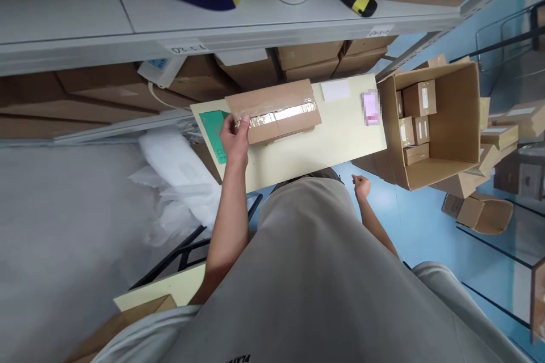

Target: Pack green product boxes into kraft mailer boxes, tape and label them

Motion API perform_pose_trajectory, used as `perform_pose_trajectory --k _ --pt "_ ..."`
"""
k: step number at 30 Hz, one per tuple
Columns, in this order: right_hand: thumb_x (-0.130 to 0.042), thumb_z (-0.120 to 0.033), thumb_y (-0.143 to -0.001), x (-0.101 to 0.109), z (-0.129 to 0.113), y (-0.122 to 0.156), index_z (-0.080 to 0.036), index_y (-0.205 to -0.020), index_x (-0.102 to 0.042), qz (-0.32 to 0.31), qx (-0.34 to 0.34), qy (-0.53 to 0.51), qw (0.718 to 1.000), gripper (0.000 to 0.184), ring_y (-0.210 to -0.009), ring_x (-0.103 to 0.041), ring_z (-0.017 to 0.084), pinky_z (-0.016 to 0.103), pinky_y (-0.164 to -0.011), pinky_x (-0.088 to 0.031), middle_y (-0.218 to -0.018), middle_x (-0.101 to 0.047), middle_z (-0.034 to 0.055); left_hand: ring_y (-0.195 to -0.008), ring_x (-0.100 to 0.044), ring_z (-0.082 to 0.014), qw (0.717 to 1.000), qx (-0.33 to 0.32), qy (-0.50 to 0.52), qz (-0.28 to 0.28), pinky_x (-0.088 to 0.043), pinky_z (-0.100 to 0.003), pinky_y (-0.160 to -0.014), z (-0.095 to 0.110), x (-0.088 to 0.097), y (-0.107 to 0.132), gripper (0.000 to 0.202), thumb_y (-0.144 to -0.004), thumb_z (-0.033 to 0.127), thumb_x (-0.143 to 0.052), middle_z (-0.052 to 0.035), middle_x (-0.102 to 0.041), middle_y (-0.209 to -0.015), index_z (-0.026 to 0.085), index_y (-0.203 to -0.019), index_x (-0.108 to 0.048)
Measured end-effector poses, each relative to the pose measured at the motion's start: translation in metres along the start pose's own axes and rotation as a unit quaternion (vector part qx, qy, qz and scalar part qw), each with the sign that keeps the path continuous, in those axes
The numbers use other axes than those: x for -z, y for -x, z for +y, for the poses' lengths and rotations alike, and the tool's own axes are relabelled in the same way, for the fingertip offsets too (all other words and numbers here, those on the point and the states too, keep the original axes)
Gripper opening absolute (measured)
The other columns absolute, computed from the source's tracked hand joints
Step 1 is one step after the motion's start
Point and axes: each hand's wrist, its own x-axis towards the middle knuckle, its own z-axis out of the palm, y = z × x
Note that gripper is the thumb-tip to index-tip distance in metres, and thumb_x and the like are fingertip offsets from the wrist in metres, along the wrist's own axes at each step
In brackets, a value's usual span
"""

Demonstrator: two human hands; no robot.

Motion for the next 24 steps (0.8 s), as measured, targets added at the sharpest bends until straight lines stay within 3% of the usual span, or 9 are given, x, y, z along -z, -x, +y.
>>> perform_pose_trajectory --k 6,10,13,16,19,21,23,24 --pt "-0.079 -0.048 -0.084 0.011 0.027 0.001 -0.027 -0.064 -0.064 0.060 -0.099 -0.017 0.993 0.032 -0.077 -0.070 0.029 0.036 -0.075 -0.053 -0.072 -0.079 0.0111 -0.141 -0.075 -0.0319 1.000 -0.015 -0.003 -0.001 -0.059 -0.048 -0.126 0.005 0.000 0.003 0.075 -0.087 0.082 -0.087 -0.0154 -0.080 -0.141 0.021 -0.130 -0.074" --pt "-0.075 -0.039 -0.086 0.017 0.025 0.001 -0.021 -0.084 -0.080 0.070 -0.089 -0.049 0.992 0.019 -0.090 -0.076 0.030 0.038 -0.091 -0.058 -0.091 -0.087 0.0153 -0.137 -0.077 -0.0301 0.999 -0.028 -0.026 -0.007 -0.061 -0.045 -0.124 0.011 -0.004 0.013 0.071 -0.092 0.082 -0.082 -0.0140 -0.081 -0.137 0.021 -0.128 -0.075" --pt "-0.065 -0.033 -0.094 0.023 0.023 0.006 -0.015 -0.111 -0.086 0.060 -0.070 -0.081 0.992 0.033 -0.096 -0.081 0.027 0.036 -0.099 -0.059 -0.105 -0.090 0.0144 -0.134 -0.078 -0.0284 0.998 -0.034 -0.043 -0.023 -0.061 -0.042 -0.123 0.012 -0.011 0.020 0.070 -0.093 0.081 -0.081 -0.0142 -0.082 -0.136 0.021 -0.127 -0.076" --pt "-0.059 -0.042 -0.105 0.031 0.013 0.011 -0.014 -0.102 -0.086 0.042 -0.065 -0.101 0.992 0.040 -0.089 -0.084 0.027 0.036 -0.096 -0.061 -0.094 -0.089 0.0148 -0.135 -0.078 -0.0286 0.997 -0.030 -0.046 -0.050 -0.059 -0.043 -0.125 0.011 -0.016 0.025 0.070 -0.090 0.081 -0.085 -0.0142 -0.082 -0.135 0.021 -0.126 -0.076" --pt "-0.042 -0.059 -0.115 0.037 -0.019 0.010 -0.014 -0.095 -0.084 0.031 -0.018 -0.148 0.988 0.064 -0.096 -0.085 0.030 0.041 -0.101 -0.063 -0.096 -0.089 0.0187 -0.136 -0.077 -0.0301 0.996 -0.017 -0.033 -0.075 -0.057 -0.046 -0.128 0.011 -0.021 0.029 0.074 -0.085 0.081 -0.089 -0.0158 -0.082 -0.136 0.021 -0.125 -0.076" --pt "-0.040 -0.064 -0.116 0.039 -0.055 0.007 -0.013 -0.120 -0.083 0.011 0.059 -0.230 0.971 0.067 -0.110 -0.085 0.029 0.045 -0.108 -0.064 -0.122 -0.089 0.0206 -0.136 -0.077 -0.0310 0.996 -0.004 -0.021 -0.088 -0.056 -0.048 -0.130 0.012 -0.024 0.032 0.077 -0.081 0.081 -0.092 -0.0163 -0.082 -0.137 0.021 -0.126 -0.076" --pt "-0.051 -0.070 -0.112 0.038 -0.101 0.005 -0.017 -0.147 -0.074 -0.051 0.158 -0.314 0.935 0.068 -0.131 -0.081 0.028 0.047 -0.115 -0.063 -0.151 -0.080 0.0183 -0.135 -0.077 -0.0312 0.995 0.005 -0.010 -0.096 -0.056 -0.049 -0.129 0.014 -0.025 0.038 0.078 -0.078 0.082 -0.093 -0.0158 -0.082 -0.139 0.022 -0.125 -0.076" --pt "-0.055 -0.074 -0.110 0.037 -0.124 0.004 -0.019 -0.151 -0.073 -0.082 0.199 -0.336 0.917 0.070 -0.138 -0.077 0.029 0.049 -0.117 -0.062 -0.157 -0.076 0.0166 -0.134 -0.078 -0.0312 0.995 0.007 -0.006 -0.098 -0.057 -0.048 -0.128 0.015 -0.026 0.041 0.078 -0.076 0.082 -0.094 -0.0154 -0.082 -0.139 0.023 -0.124 -0.077"
